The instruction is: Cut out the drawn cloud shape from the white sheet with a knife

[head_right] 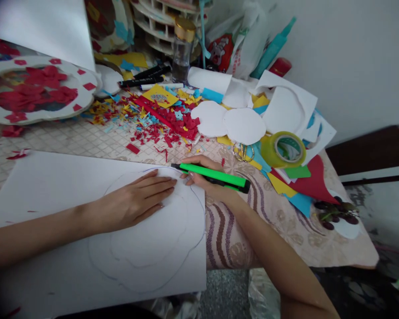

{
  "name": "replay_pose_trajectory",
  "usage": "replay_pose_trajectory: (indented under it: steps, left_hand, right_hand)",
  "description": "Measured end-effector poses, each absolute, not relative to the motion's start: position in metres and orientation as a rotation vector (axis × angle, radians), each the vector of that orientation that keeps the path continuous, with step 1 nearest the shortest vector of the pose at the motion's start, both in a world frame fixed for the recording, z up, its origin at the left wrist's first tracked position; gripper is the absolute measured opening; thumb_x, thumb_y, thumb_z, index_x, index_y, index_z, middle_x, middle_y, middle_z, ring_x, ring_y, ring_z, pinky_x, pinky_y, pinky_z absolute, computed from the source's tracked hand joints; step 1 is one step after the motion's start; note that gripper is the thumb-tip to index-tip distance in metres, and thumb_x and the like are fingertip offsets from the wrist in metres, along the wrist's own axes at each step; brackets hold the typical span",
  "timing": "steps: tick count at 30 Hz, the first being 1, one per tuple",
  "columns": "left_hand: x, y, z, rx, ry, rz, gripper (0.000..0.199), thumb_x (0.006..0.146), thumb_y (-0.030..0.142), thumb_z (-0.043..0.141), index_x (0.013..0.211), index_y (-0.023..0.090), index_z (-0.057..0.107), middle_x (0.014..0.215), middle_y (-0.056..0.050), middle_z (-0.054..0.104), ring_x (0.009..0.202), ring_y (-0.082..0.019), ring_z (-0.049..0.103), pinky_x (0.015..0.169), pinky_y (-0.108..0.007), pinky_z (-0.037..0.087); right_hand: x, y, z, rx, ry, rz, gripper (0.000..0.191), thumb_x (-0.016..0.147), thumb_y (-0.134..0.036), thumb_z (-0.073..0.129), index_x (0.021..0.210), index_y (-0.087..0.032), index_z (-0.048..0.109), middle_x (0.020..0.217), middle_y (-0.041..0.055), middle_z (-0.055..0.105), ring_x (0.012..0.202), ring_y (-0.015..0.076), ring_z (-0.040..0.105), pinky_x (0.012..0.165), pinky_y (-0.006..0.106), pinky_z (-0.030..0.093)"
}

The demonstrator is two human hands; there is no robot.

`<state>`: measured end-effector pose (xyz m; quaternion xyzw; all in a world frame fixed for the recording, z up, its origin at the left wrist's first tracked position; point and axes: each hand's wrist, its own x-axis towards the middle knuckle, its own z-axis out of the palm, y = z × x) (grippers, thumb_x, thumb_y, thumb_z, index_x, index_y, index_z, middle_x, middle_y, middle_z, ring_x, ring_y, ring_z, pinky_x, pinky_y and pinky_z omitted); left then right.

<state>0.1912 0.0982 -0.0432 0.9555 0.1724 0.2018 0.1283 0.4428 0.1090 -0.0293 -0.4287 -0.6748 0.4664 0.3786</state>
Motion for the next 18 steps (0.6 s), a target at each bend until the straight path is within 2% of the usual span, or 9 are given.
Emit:
replay_pose_trajectory:
  steps: [12,18]
  left_hand:
    - [0.191,0.098,-0.045,2.805,0.511,0.601,0.034,0.103,0.018,0.039,0.130,0.004,0.056,0.134,-0.018,0.061,0.130,-0.026,0.055,0.116,-0.052,0.037]
    - [0.191,0.098,-0.044,2.836,0.505,0.613,0.034,0.103,0.018,0.039,0.129,0.005,0.056,0.134,-0.018,0.061,0.130,-0.025,0.055,0.116,-0.050,0.037]
  right_hand:
    - [0.441,0.111,-0.027,-1.034,-1.775,1.241,0.022,0.095,-0.026,0.060,0.116,-0.019,0.063,0.099,0.0058,0.075,0.083,0.0123,0.074,0.072,0.021,0.061]
    - [0.438,0.109,-0.021,-1.075,-1.861,1.108,0.022,0.093,-0.024,0.060,0.113,-0.018,0.065,0.102,0.0062,0.073,0.082,0.0139,0.073,0.070,0.024,0.060]
